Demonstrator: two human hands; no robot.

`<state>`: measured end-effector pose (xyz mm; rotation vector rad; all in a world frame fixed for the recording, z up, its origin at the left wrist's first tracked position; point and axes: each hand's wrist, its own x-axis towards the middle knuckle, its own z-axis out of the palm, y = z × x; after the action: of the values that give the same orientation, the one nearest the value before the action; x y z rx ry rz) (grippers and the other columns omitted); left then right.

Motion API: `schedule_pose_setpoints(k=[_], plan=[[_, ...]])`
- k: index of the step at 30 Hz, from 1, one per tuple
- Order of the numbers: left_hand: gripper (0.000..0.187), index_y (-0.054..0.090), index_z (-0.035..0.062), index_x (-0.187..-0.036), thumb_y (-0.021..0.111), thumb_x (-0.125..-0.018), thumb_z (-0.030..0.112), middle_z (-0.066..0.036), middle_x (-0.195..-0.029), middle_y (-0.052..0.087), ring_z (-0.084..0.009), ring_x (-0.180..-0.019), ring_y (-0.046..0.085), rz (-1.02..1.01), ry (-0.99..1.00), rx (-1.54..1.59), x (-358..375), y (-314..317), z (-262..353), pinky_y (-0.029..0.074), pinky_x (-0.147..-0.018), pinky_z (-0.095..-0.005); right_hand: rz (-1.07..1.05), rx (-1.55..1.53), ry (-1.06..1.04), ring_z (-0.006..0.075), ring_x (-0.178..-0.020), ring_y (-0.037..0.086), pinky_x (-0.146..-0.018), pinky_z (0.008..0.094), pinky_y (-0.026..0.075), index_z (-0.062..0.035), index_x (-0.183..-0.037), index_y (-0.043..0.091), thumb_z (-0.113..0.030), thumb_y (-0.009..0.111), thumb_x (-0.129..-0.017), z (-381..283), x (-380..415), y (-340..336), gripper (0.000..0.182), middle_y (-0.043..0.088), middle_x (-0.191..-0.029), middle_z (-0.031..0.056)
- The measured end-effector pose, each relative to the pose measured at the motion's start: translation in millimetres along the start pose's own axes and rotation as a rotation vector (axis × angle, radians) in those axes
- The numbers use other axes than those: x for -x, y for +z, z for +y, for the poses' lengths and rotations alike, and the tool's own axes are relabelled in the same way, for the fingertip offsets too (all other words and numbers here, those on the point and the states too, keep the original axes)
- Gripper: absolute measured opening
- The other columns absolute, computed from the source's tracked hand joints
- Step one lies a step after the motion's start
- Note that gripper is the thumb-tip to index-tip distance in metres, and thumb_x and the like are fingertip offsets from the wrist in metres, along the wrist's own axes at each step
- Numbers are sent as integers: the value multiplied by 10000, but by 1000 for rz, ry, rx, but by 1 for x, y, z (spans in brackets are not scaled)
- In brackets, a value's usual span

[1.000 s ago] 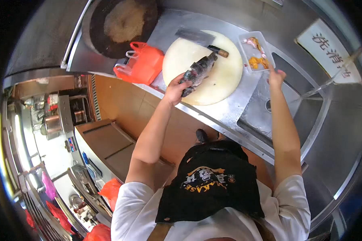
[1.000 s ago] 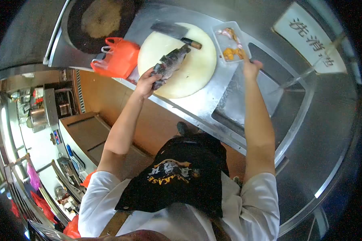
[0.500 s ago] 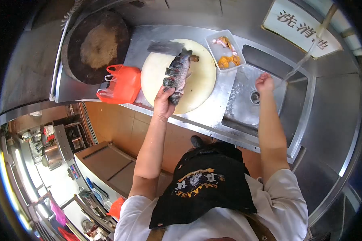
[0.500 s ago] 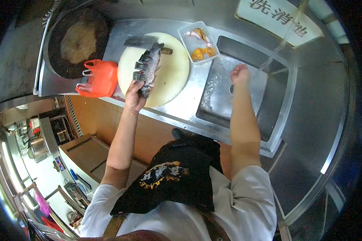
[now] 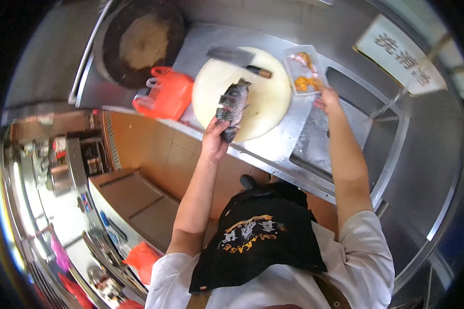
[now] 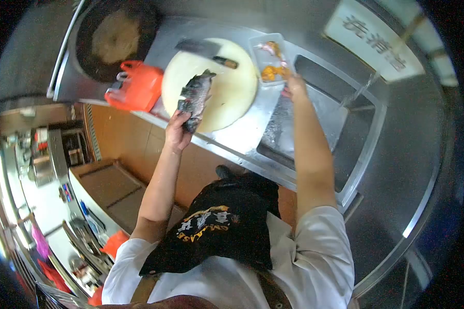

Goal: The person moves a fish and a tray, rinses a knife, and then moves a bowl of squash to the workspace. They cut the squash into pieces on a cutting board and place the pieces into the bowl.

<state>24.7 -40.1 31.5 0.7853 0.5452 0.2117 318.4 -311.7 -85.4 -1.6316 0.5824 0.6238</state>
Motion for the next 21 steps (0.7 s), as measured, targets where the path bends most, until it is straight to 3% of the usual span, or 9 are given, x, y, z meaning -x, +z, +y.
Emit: schedule_pose_setpoints(k=[4, 5, 7, 9, 12, 16, 17, 19, 21], plan=[[424, 535, -10, -1303, 616, -887, 0, -123, -1214, 643, -242, -1073, 646, 11, 76, 36, 31, -22, 19, 534, -961, -379, -174, -156, 35, 237, -926, 654, -701, 364, 571, -101, -1298, 569, -270, 623, -921, 28, -22, -31, 417, 648, -1118, 101], [432, 546, 1, -1299, 637, -877, 14, -124, -1219, 643, -241, -1088, 638, 3, 88, 61, 41, -23, 28, 523, -972, -377, -100, -164, -14, 210, -930, 647, -733, 360, 558, -115, -1285, 579, -249, 625, -918, 30, -7, -35, 393, 652, -1111, 59], [438, 555, 8, -1296, 650, -869, 24, -122, -1233, 640, -242, -1113, 627, 12, 139, 100, 66, -26, 54, 508, -991, -386, -117, -177, -173, 227, -1046, 573, -857, 402, 506, -125, -1348, 521, -367, 690, -889, 3, 83, -19, 546, 596, -1183, 68], [476, 531, 13, -1333, 638, -869, 5, -117, -1264, 626, -242, -1140, 617, -3, 189, 144, 78, -32, 55, 501, -1001, -389, -125, -209, -332, 229, -1074, 561, -861, 392, 507, -139, -1452, 416, -275, 676, -886, 6, 114, -29, 638, 543, -1303, 87], [500, 517, 21, -1359, 622, -872, -26, -105, -1275, 619, -238, -1134, 622, 3, 292, 224, 114, -59, 70, 531, -955, -386, -296, -211, -610, 228, -1118, 540, -859, 358, 503, -143, -1536, 279, -137, 624, -881, 8, 214, 32, 741, 457, -1419, 110], [487, 520, 35, -1346, 633, -874, -12, -105, -1196, 666, -212, -1048, 663, 20, 433, 313, 156, -87, 56, 543, -931, -377, -504, -72, -422, 252, -1236, 509, -934, 382, 506, -146, -1555, 236, -28, 554, -881, 69, 279, 114, 755, 401, -1485, 125], [494, 531, 38, -1341, 641, -862, -14, -90, -1179, 678, -204, -1027, 668, 83, 445, 308, 173, -95, 57, 542, -932, -373, -612, -55, -331, 257, -1279, 492, -966, 404, 504, -148, -1553, 242, -31, 562, -885, 90, 305, 148, 750, 401, -1488, 117], [364, 601, 46, -1192, 657, -837, -17, -103, -1153, 680, -217, -1060, 644, 243, 544, 379, 206, -121, 48, 516, -967, -393, -871, -96, -138, 259, -1226, 532, -963, 446, 478, -169, -1542, 262, -50, 597, -891, 140, 355, 206, 742, 434, -1473, 80], [475, 580, 23, -1293, 667, -830, -39, -84, -1134, 674, -193, -1029, 631, 359, 584, 407, 232, -169, 37, 500, -950, -336, -1141, -24, -12, 275, -1241, 532, -995, 466, 454, -185, -1520, 292, -14, 554, -890, 191, 403, 254, 704, 455, -1463, 80]])
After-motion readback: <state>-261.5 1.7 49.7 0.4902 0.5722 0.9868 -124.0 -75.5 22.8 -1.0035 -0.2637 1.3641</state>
